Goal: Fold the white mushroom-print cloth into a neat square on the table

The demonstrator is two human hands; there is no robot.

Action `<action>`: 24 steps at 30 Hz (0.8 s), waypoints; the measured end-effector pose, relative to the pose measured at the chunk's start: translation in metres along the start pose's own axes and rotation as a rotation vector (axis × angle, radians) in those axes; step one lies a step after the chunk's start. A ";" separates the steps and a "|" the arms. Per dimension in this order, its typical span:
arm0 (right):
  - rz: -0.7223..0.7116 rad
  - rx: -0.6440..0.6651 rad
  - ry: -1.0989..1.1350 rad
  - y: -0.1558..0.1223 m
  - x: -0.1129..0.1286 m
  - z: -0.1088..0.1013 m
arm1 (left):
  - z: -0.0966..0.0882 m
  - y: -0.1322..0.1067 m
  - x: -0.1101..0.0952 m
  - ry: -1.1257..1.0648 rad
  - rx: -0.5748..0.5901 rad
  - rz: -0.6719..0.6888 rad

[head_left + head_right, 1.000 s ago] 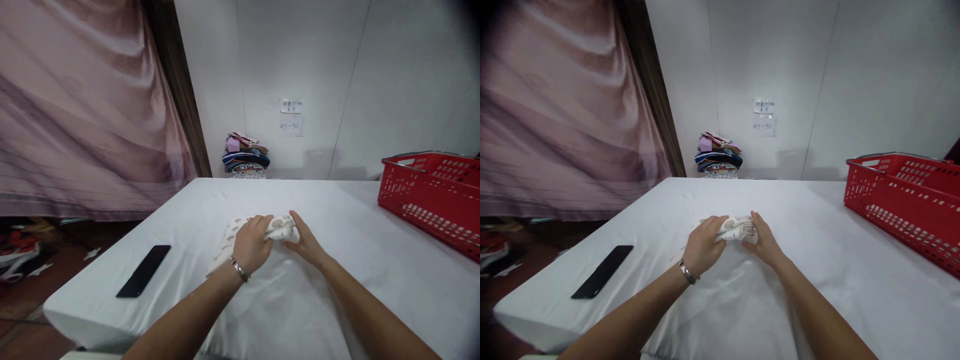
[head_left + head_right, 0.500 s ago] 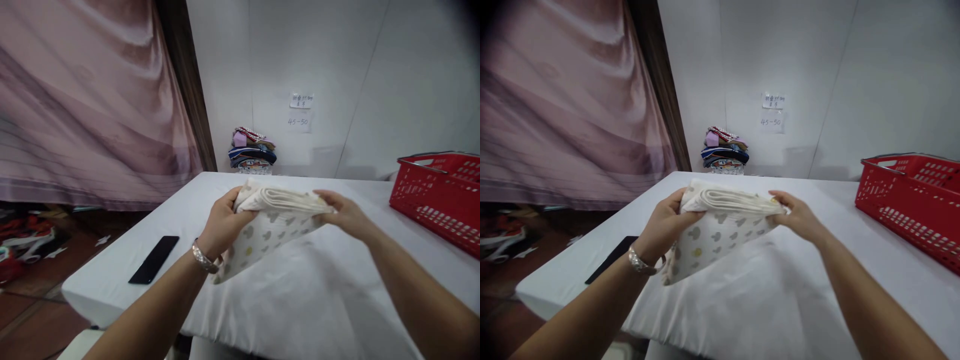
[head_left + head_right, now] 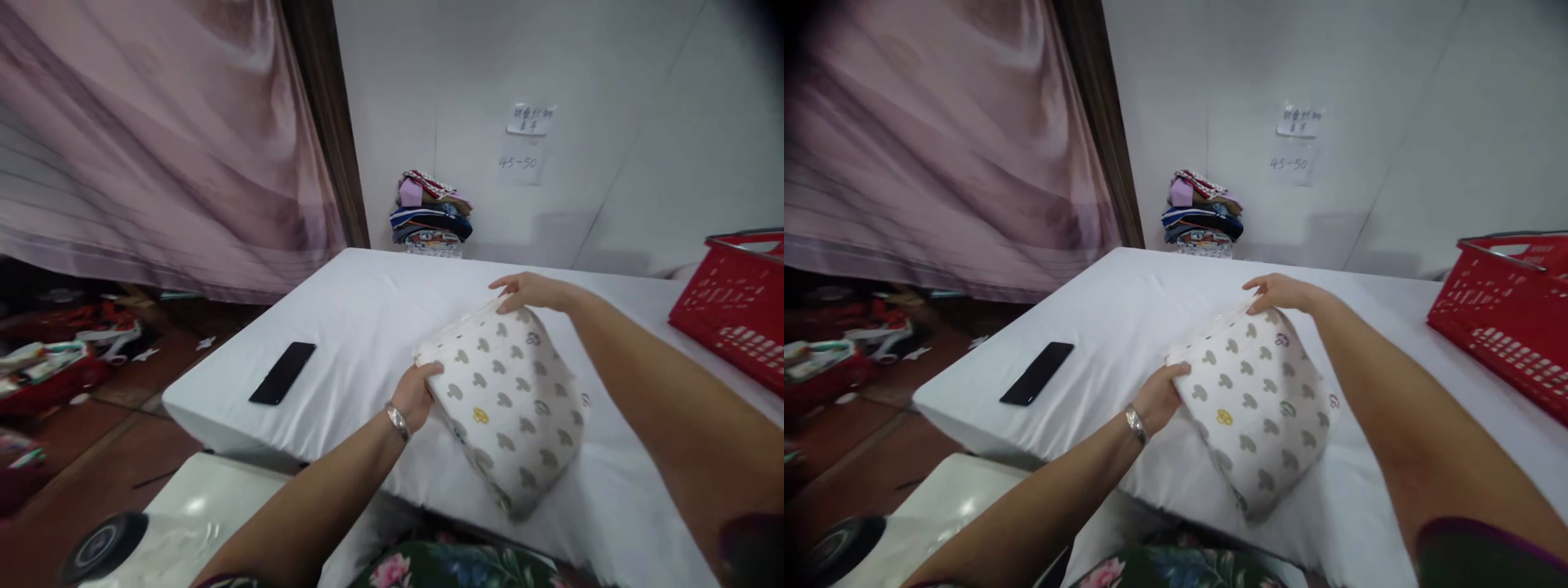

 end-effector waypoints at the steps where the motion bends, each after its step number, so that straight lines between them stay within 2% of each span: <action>1: 0.008 0.038 -0.001 0.015 -0.005 0.020 | -0.015 0.008 0.004 0.024 -0.068 0.008; 3: 0.042 0.081 0.027 0.038 -0.013 0.051 | -0.037 0.020 0.008 0.084 -0.130 -0.006; 5: 0.074 0.150 0.085 0.054 -0.019 0.070 | -0.050 0.029 0.007 0.137 -0.139 -0.029; 9: 0.121 0.258 0.160 0.076 -0.027 0.082 | -0.065 0.046 -0.002 0.247 -0.167 0.006; 11: 0.136 0.281 0.180 0.085 -0.035 0.085 | -0.073 0.055 -0.010 0.429 -0.217 0.062; 14: 0.141 0.298 0.200 0.096 -0.050 0.094 | -0.078 0.065 -0.028 0.899 -0.240 0.219; 16: 0.130 0.244 0.146 0.102 -0.061 0.098 | -0.074 0.068 -0.035 1.194 -0.198 0.291; 18: 0.103 0.152 0.060 0.104 -0.069 0.100 | -0.072 0.068 -0.036 1.386 -0.168 0.320; 21: 0.030 0.041 -0.043 0.097 -0.071 0.098 | -0.068 0.065 -0.038 1.477 -0.166 0.420; 24: -0.072 -0.089 -0.076 0.083 -0.060 0.089 | -0.065 0.063 -0.043 1.450 -0.150 0.561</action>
Point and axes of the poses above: each hand's wrist, its own y-axis towards the middle knuckle, its own z-axis out of the palm, x = y × z, the point moved 7 cm from there along y, towards the middle knuckle, and after that the axes turned 9 degrees about z, right-handed, at the moved point
